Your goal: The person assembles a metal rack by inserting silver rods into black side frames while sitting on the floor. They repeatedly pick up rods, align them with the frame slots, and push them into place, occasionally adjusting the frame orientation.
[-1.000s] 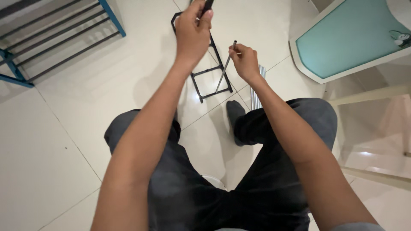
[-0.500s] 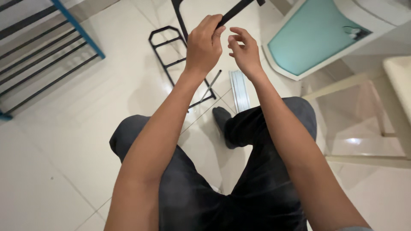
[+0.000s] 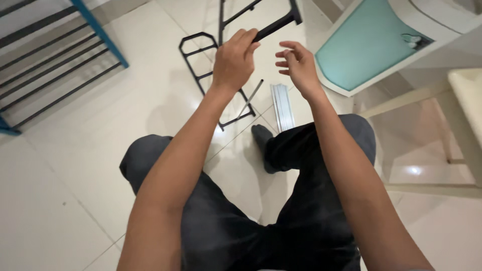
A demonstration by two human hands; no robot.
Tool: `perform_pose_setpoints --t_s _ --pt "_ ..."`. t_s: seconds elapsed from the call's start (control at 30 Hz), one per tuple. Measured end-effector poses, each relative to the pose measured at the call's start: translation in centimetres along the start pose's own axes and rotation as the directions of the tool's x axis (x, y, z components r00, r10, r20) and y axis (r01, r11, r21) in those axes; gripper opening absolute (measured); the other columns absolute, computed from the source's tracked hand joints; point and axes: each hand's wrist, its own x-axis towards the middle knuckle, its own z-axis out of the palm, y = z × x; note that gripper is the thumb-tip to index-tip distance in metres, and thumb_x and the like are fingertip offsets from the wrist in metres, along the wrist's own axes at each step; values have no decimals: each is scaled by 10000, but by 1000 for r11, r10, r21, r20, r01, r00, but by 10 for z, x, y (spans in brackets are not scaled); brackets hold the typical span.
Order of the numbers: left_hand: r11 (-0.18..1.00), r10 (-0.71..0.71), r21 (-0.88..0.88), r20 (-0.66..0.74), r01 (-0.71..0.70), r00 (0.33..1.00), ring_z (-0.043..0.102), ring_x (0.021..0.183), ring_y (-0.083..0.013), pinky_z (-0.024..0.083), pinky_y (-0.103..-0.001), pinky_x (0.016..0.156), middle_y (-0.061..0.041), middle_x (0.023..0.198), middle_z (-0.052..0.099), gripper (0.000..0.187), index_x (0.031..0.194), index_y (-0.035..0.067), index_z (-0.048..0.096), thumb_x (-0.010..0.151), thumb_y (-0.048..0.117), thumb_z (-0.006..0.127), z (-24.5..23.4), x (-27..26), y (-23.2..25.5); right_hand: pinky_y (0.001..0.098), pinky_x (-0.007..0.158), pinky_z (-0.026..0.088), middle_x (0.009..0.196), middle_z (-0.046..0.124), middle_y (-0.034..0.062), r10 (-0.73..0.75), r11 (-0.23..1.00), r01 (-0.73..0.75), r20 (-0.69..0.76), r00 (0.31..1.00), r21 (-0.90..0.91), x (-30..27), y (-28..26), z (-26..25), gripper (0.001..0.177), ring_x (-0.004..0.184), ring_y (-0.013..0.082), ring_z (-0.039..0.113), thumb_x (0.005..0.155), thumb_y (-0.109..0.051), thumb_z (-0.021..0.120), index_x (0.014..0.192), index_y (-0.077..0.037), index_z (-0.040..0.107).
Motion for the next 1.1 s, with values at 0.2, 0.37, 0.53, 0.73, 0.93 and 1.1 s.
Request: perform_pose_setpoints --t_s 0.2,0.37,0.53,0.73,0.93,1.1 --pt "983 -47 180 27 41 999 682 852 -357 533 -445 699 -107 1009 684 191 1153 51 672 966 86 684 -46 -42 -43 359 841 593 1138 718 103 116 966 -76 152 982 -247 -8 -9 32 449 1005 214 704 1099 -434 461 1269 -75 671" --pt "925 -204 346 106 157 973 676 817 -359 534 -459 684 -112 979 693 164 1103 68 701 940 81 692 -61 -110 -83 394 828 575 1126 727 155 52 884 74 253 966 -461 -14 -6 46 359 1014 265 694 997 -360 630 1203 -79 715" --pt "820 -388 533 247 210 888 679 839 -372 540 -472 696 -127 956 694 101 1051 61 707 964 91 665 -77 -178 -128 405 823 567 1015 767 165 8 809 170 300 954 -562 -10 9 51 223 924 277 719 981 -226 667 1094 -58 761" --pt "784 -499 582 387 214 776 673 869 -375 540 -480 742 -140 974 683 124 1038 61 723 961 85 629 -88 -244 -179 361 735 584 874 756 156 125 850 35 265 956 -526 -9 6 56 193 811 222 747 988 -128 635 1117 -25 736" --pt "664 -662 735 492 138 565 664 965 -316 501 -502 850 -116 1022 675 182 1064 124 752 937 99 624 -66 -304 -215 302 713 595 902 749 112 68 917 28 224 972 -399 -5 18 63 230 805 177 770 968 -100 656 1174 -4 690" --pt "602 -714 790 467 118 521 658 1022 -304 502 -490 877 -106 1075 666 144 984 119 745 918 50 637 -24 -358 -236 284 774 634 962 750 100 122 953 -53 218 968 -300 -4 53 67 204 875 167 775 993 -119 655 1149 5 699"
